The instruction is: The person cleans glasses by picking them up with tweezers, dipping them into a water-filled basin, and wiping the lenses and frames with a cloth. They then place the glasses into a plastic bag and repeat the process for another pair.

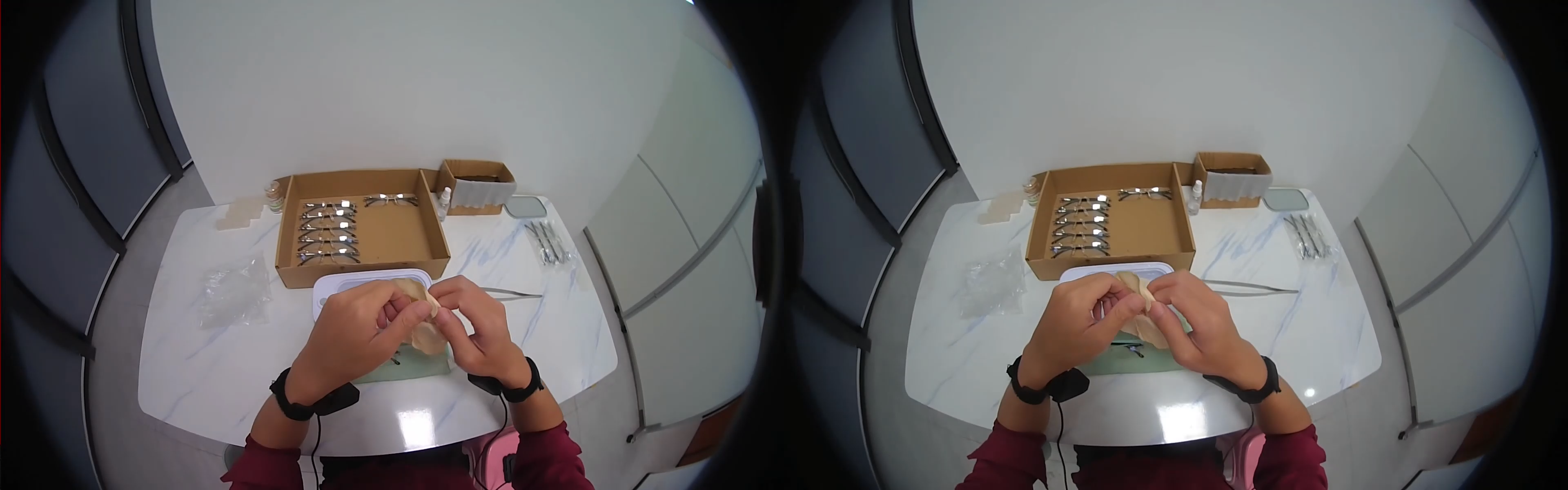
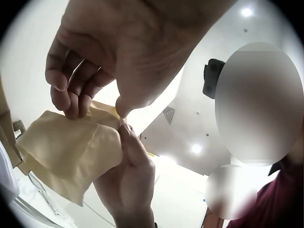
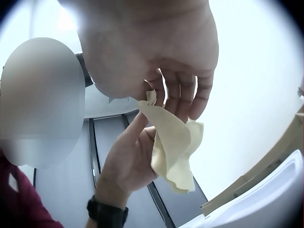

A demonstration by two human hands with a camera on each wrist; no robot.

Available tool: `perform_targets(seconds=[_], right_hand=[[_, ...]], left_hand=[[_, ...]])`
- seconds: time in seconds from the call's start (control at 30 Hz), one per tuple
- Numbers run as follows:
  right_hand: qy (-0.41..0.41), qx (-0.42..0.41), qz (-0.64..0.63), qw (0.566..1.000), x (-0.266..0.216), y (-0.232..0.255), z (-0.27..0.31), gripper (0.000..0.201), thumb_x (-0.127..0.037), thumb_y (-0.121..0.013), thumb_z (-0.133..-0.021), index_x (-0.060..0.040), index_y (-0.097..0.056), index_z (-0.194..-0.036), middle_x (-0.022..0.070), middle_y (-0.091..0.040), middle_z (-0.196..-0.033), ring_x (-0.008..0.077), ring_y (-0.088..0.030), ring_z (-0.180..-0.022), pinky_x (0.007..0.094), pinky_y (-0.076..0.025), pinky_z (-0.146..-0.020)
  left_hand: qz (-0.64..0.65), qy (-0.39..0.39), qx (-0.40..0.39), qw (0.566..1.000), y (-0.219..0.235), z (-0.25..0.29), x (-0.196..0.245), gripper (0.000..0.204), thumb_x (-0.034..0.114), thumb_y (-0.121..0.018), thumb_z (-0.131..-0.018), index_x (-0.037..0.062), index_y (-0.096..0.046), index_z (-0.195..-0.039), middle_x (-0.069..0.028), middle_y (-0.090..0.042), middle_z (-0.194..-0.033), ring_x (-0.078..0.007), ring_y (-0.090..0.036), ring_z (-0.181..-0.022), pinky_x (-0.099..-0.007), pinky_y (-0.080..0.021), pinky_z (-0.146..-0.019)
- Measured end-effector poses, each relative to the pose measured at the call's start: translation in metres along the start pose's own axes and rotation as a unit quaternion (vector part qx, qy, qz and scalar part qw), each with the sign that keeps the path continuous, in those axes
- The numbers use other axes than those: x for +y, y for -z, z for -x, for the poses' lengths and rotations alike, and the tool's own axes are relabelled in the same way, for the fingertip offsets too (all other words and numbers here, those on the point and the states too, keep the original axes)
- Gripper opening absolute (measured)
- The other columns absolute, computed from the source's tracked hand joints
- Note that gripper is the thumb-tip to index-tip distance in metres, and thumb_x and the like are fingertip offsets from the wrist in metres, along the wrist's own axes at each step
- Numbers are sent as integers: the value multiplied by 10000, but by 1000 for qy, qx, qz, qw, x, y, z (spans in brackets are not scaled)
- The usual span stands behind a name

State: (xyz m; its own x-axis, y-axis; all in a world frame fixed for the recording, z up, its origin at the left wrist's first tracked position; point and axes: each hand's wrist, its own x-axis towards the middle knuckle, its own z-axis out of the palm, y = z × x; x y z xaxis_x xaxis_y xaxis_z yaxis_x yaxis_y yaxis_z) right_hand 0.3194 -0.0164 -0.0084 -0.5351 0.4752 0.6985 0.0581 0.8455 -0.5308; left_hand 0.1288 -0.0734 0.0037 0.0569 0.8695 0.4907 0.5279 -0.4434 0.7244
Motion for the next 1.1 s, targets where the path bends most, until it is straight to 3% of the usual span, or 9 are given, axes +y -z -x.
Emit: perform_targets(seconds=[0.17, 0.23, 0.4, 0.47, 0.63, 0.8, 0.83, 0.9, 1.1], right_hand=[[14, 36, -43, 998, 5, -13, 3, 77, 14, -567, -927, 48, -622, -967, 172, -661, -1008, 256, -639, -778, 319, -512, -707], [-109, 64, -194, 973, 5, -14, 11, 114, -7, -529, -966, 52, -612, -1017, 146, -654, -1075, 173, -609, -812, 281, -496, -718], [-149, 65, -288, 944, 0, -6, 16, 148, -43, -482, -1010, 48, -593, -1048, 109, -635, -1105, 109, -557, -887, 244, -463, -770], [-172, 62, -306, 934, 2, -4, 21, 148, -50, -474, -1018, 42, -586, -1044, 101, -630, -1095, 104, -548, -903, 242, -457, -787], [-252, 146, -494, 819, 7, 4, 36, 158, -140, -448, -1052, -23, -550, -1079, 57, -627, -1054, 85, -569, -888, 244, -472, -783], [-397, 191, -490, 752, -25, 2, 15, 213, -197, -476, -1053, -11, -554, -1122, 46, -647, -1043, 89, -618, -932, 257, -504, -834], [-398, 188, -492, 751, -23, 0, 19, 213, -197, -476, -1053, -11, -554, -1122, 46, -647, -1043, 89, -618, -932, 257, -504, -834], [-332, 88, -435, 832, -18, -3, 32, 196, -175, -577, -1012, -7, -555, -1110, 46, -654, -1027, 69, -617, -913, 230, -503, -806], [-353, 34, -334, 873, -39, -6, 51, 142, -124, -634, -975, -13, -578, -1044, -15, -624, -867, 7, -534, -705, 171, -422, -622]], left_hand=[[33, 36, 4, 999, 9, -3, -7, 225, 199, -717, -895, -10, -638, -871, -71, -639, -734, -144, -545, -596, -279, -459, -572], [34, 45, 7, 998, 12, -3, -8, 229, 198, -724, -890, -10, -627, -907, -65, -646, -769, -132, -554, -626, -271, -467, -594], [32, 28, 38, 998, 8, -5, -12, 303, 230, -734, -886, -12, -585, -989, -86, -662, -818, -144, -621, -700, -263, -507, -664], [136, 43, 27, 989, 8, -3, -15, 283, 159, -726, -886, -15, -566, -1041, -80, -667, -877, -133, -626, -778, -260, -509, -724], [174, 16, 56, 983, 8, -1, -21, 223, 74, -691, -893, -20, -558, -1046, -71, -651, -923, -115, -610, -839, -262, -502, -773], [263, 36, 33, 963, 18, 5, -9, 168, 30, -647, -912, -14, -551, -1042, -36, -630, -912, -85, -597, -834, -239, -494, -792], [266, 31, 24, 963, 19, 6, -6, 158, 24, -640, -917, -12, -550, -1042, -33, -628, -911, -76, -597, -830, -232, -496, -786], [260, 39, 27, 964, 22, 11, 0, 150, 23, -638, -920, -8, -551, -1039, -30, -629, -912, -70, -602, -829, -226, -499, -781], [219, 89, 0, 972, 44, 38, 3, 144, 28, -650, -920, 12, -562, -1032, -20, -651, -892, -64, -628, -809, -233, -516, -762]])
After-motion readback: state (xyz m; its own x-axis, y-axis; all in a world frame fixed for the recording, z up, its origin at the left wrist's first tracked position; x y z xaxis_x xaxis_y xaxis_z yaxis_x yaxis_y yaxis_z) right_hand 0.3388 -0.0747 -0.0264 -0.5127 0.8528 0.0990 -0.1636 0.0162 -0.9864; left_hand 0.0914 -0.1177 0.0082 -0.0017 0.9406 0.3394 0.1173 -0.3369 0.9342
